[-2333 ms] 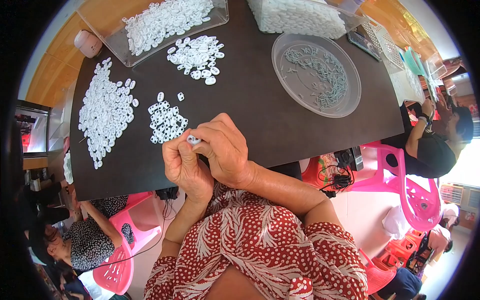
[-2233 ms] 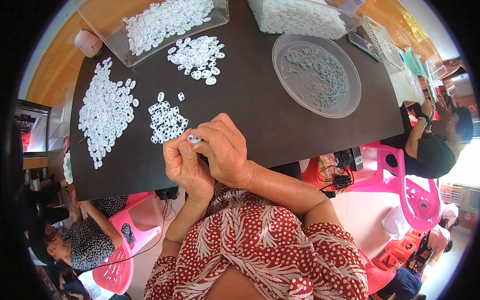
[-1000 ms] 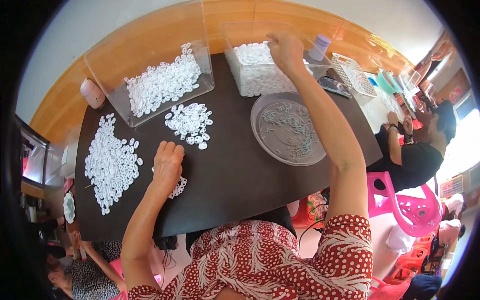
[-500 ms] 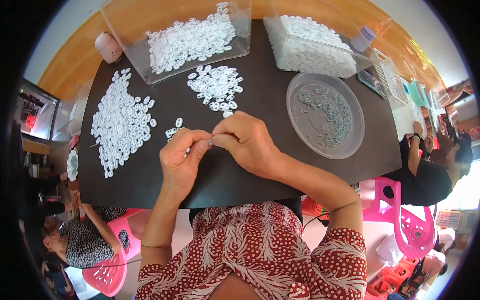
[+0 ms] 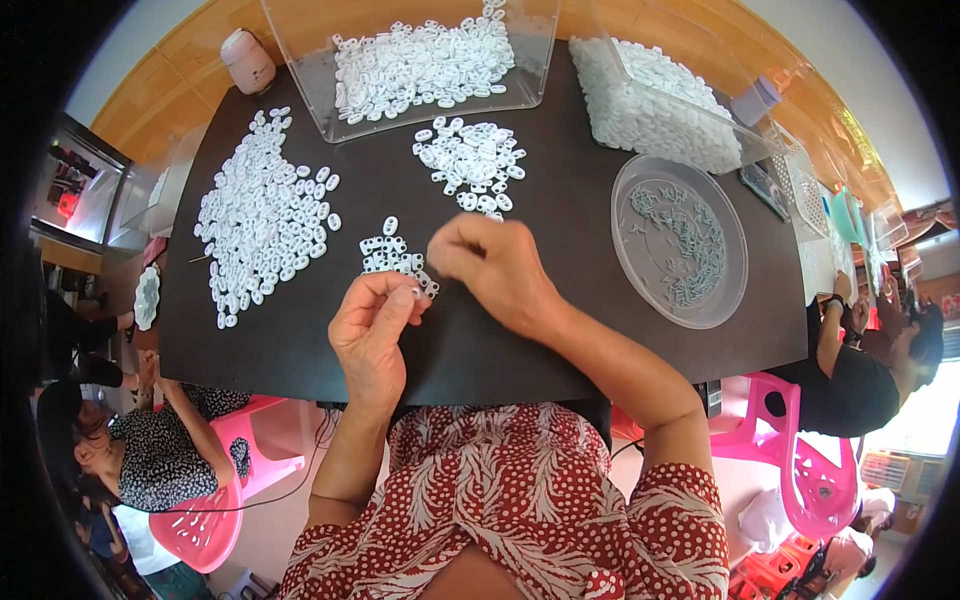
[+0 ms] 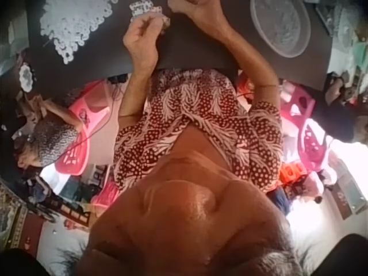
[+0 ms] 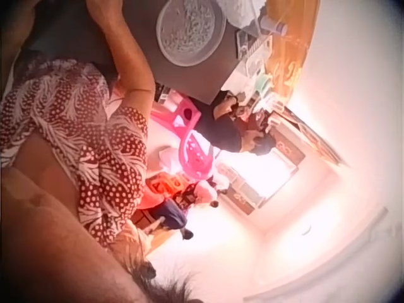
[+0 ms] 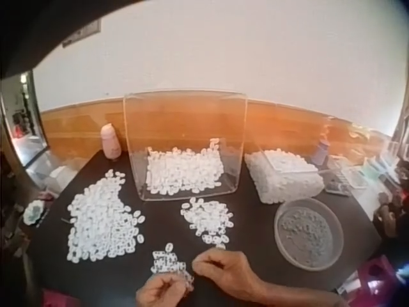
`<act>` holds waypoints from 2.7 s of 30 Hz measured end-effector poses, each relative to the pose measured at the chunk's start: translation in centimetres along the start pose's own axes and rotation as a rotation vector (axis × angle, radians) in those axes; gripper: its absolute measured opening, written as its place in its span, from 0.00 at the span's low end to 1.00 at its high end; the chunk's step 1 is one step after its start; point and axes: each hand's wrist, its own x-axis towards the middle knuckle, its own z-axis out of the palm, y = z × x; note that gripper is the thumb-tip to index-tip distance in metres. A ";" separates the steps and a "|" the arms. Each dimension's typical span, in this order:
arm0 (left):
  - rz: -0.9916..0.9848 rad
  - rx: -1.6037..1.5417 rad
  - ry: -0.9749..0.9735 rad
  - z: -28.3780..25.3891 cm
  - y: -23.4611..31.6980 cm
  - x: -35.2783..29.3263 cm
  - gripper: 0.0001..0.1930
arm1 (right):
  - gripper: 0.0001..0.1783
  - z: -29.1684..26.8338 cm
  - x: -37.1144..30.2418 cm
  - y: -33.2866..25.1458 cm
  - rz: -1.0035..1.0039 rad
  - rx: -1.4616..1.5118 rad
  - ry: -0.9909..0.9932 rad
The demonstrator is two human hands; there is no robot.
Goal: The person assembles small white plastic components by hand, inserting grey circular parts into them.
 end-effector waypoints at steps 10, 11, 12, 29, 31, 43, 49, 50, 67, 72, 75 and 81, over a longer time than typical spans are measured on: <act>-0.010 0.013 -0.182 -0.7 -0.3 0.2 0.07 | 0.02 -2.4 6.2 2.9 -0.390 -0.546 0.291; -0.023 0.042 -0.192 -0.7 -0.4 0.3 0.07 | 0.02 -2.7 6.1 2.9 -0.391 -0.586 0.301; -0.037 0.073 -0.198 -0.7 -0.5 0.3 0.08 | 0.02 -3.0 6.1 3.2 -0.389 -0.591 0.301; 0.147 0.411 -0.300 -1.5 -1.7 -0.4 0.06 | 0.02 -8.1 5.3 2.1 -0.492 -0.967 0.334; 0.058 0.241 -0.306 -1.3 -1.9 -0.4 0.02 | 0.01 -10.9 3.6 1.8 -0.525 -0.962 0.388; -0.001 0.309 -0.387 -0.5 -1.9 -0.8 0.04 | 0.04 -18.5 -5.0 6.3 -0.115 -1.105 0.344; 0.024 0.371 -0.365 -0.3 -2.3 -0.8 0.04 | 0.01 -18.9 -4.3 8.1 -0.148 -1.176 0.295; 0.032 0.384 -0.360 -0.3 -2.3 -0.8 0.05 | 0.01 -19.1 -4.3 8.2 -0.150 -1.174 0.293; 0.012 0.325 -0.308 0.1 -1.9 -1.0 0.06 | 0.08 -15.1 -5.1 0.9 0.254 -0.370 0.277; -0.033 0.176 -0.274 2.0 -1.4 -0.7 0.08 | 0.08 -9.3 -4.9 -1.2 0.315 -0.047 0.025; 0.016 0.286 -0.259 2.5 -1.5 -0.4 0.08 | 0.07 -6.2 -4.5 -1.2 0.288 -0.007 -0.086; -0.178 0.245 -0.206 2.0 -1.0 -0.1 0.05 | 0.03 -3.5 -4.2 -1.2 0.030 -0.278 -0.103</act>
